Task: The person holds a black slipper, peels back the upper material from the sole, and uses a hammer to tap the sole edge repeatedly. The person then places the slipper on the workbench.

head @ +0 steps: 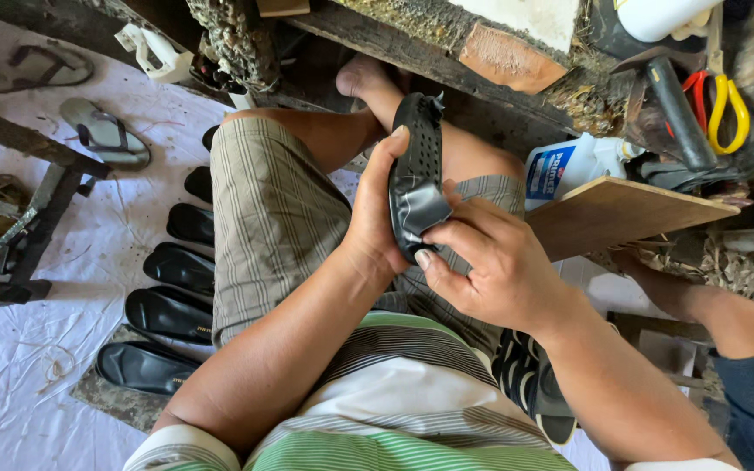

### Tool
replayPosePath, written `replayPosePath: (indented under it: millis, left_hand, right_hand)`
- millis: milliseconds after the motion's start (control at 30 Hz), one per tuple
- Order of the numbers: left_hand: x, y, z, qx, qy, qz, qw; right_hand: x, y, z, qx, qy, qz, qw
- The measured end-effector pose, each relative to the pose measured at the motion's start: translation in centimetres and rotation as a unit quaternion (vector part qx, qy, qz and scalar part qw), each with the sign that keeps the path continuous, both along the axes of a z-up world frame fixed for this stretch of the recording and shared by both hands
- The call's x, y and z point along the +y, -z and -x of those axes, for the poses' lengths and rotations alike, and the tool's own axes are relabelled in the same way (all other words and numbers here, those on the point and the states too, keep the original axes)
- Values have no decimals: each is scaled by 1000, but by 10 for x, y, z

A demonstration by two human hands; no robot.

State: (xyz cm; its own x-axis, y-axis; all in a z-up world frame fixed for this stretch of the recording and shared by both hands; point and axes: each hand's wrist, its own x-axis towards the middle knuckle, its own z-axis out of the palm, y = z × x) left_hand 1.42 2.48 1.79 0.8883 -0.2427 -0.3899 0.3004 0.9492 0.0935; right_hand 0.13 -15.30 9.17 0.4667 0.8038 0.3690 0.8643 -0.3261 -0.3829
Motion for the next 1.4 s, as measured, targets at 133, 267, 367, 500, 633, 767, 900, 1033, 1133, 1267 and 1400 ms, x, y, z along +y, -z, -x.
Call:
replayPosePath:
  millis: [133,267,367,500,633,767,900,1033,1133,1267,1400]
  left_hand:
    - [-5,0,3,30,25,30,999]
    - [-7,6,-2,72,42,-59,995]
    - [-8,8,1,5,1,-197,980]
    - [-5,1,1,62,18,-136,989]
    - [-7,13,-3,90,7,-93,992]
    - [-10,7,0,98,2,-85,992]
    - [-13,16,-4,70,-24,-135,988]
    - [-10,10,0,-8,-42,-241,970]
    - [-17,36,-12,4,-67,-212,975]
    - [-21,27,-3,39,-52,-157,985]
    - [-23,16,7,32,-30,-170,985]
  right_hand:
    - [2,3,-4,-71,-32,10,997]
    - [4,38,-4,37,54,-58,996]
    - [-16,59,-6,300,103,-101,943]
    - [-7,23,-11,302,141,-53,941]
    - [7,12,-6,130,63,-111,983]
    - [14,10,-2,54,53,-104,992]
    - [0,53,-1,140,115,-96,979]
    - [-22,86,-7,284,114,-127,944]
    - [-11,58,-10,268,120,-124,948]
    - [-2,27,-8,200,85,-158,963]
    - [-9,36,-6,98,75,-125,985]
